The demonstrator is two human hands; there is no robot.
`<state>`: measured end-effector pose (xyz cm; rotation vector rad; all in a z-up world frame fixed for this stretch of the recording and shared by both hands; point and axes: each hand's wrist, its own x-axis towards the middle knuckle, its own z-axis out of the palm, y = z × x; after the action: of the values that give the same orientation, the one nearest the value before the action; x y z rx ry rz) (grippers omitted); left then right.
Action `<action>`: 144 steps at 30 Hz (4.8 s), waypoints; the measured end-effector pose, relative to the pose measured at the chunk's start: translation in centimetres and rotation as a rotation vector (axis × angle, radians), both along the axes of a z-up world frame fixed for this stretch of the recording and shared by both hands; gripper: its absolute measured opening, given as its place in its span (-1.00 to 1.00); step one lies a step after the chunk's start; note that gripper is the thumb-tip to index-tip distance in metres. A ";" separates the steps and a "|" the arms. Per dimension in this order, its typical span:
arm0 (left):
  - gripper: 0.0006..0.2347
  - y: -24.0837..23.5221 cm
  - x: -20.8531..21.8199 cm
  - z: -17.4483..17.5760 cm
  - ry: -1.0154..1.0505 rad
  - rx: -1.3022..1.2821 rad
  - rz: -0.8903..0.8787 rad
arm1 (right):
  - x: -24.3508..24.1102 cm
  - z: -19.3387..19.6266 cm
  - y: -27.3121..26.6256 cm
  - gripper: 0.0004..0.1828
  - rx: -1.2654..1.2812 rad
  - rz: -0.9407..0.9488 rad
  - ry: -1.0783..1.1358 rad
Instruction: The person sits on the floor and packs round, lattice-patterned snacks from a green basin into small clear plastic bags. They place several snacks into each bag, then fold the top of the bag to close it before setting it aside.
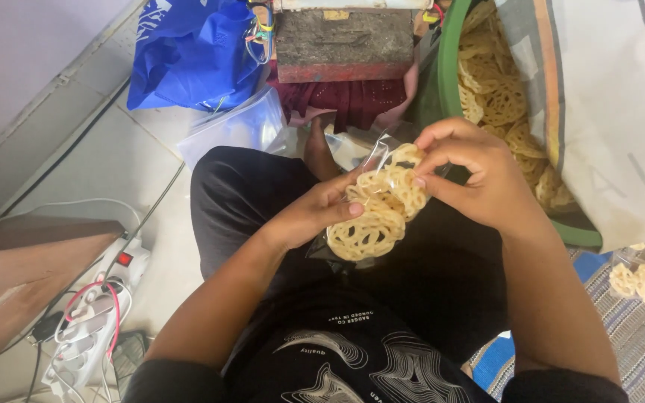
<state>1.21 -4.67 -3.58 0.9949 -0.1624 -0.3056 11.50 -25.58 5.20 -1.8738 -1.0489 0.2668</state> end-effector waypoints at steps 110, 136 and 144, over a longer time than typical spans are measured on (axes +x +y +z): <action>-0.59 -5.0 -1.2 -0.7 0.354 0.427 -0.168 | 14.7 -17.2 -9.4 -0.31 -1.121 -0.502 -0.546; -0.62 -4.9 -2.0 -1.2 0.268 0.361 -0.114 | 15.5 -14.6 -9.4 -0.79 -0.555 -0.613 0.121; -0.64 -4.9 -2.1 -1.1 0.283 0.335 -0.099 | 16.0 -18.1 -10.3 -0.66 -0.667 -0.676 0.123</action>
<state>-0.92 -9.53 -4.66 1.2634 0.1011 -0.5734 27.52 -35.83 -12.91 -2.6435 -0.1888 0.3476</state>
